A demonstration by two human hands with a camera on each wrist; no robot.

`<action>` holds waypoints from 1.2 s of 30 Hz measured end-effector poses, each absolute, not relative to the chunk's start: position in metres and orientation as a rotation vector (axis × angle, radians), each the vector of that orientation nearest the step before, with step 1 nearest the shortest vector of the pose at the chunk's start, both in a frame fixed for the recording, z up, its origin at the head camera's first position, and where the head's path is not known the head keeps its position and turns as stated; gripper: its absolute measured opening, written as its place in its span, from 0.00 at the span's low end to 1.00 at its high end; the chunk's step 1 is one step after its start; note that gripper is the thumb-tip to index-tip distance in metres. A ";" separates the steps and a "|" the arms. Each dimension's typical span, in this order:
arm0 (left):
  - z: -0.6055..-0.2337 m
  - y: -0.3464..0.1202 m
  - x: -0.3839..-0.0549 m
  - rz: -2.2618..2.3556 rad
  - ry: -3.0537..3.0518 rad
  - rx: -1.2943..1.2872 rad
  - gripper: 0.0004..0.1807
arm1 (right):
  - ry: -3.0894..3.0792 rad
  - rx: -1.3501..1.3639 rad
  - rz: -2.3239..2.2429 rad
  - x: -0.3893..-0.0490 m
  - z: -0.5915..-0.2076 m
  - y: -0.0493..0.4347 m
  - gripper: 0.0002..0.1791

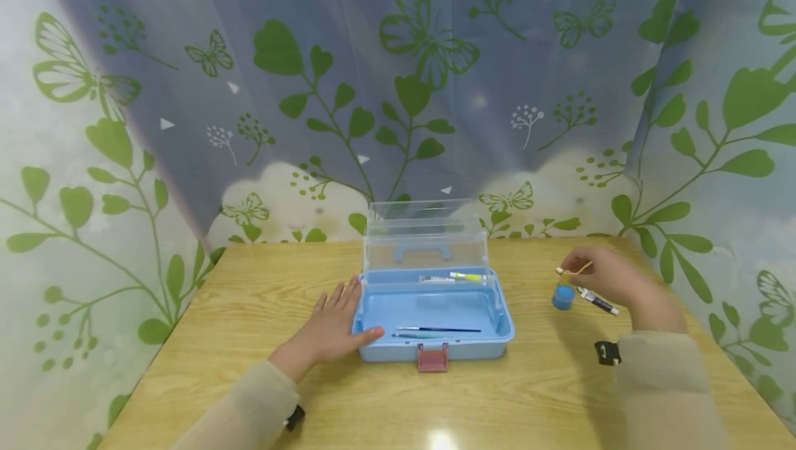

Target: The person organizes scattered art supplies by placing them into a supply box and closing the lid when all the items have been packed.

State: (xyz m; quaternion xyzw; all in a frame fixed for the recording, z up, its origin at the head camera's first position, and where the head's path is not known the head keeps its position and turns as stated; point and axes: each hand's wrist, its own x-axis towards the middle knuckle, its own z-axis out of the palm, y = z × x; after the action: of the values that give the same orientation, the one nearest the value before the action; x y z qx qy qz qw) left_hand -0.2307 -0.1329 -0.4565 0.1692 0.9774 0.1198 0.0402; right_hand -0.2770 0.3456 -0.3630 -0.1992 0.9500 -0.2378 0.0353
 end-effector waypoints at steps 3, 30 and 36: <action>-0.456 -0.133 -0.231 0.370 2.991 0.518 0.60 | 2.926 -0.601 -0.735 -0.278 -0.368 0.352 0.11; -0.457 -0.132 -0.229 0.404 2.979 0.515 0.58 | 2.936 -0.428 -0.744 -0.300 -0.427 0.407 0.14; -0.456 -0.133 -0.229 0.396 2.984 0.515 0.59 | 2.912 -0.363 -0.747 -0.307 -0.433 0.410 0.16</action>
State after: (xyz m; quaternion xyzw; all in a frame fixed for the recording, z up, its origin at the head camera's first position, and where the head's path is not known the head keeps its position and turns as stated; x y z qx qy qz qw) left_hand -0.2291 -0.1334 -0.4555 0.1686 0.9761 0.1296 0.0438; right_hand -0.3065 0.4099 -0.4332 -0.1197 0.9601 -0.2464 0.0567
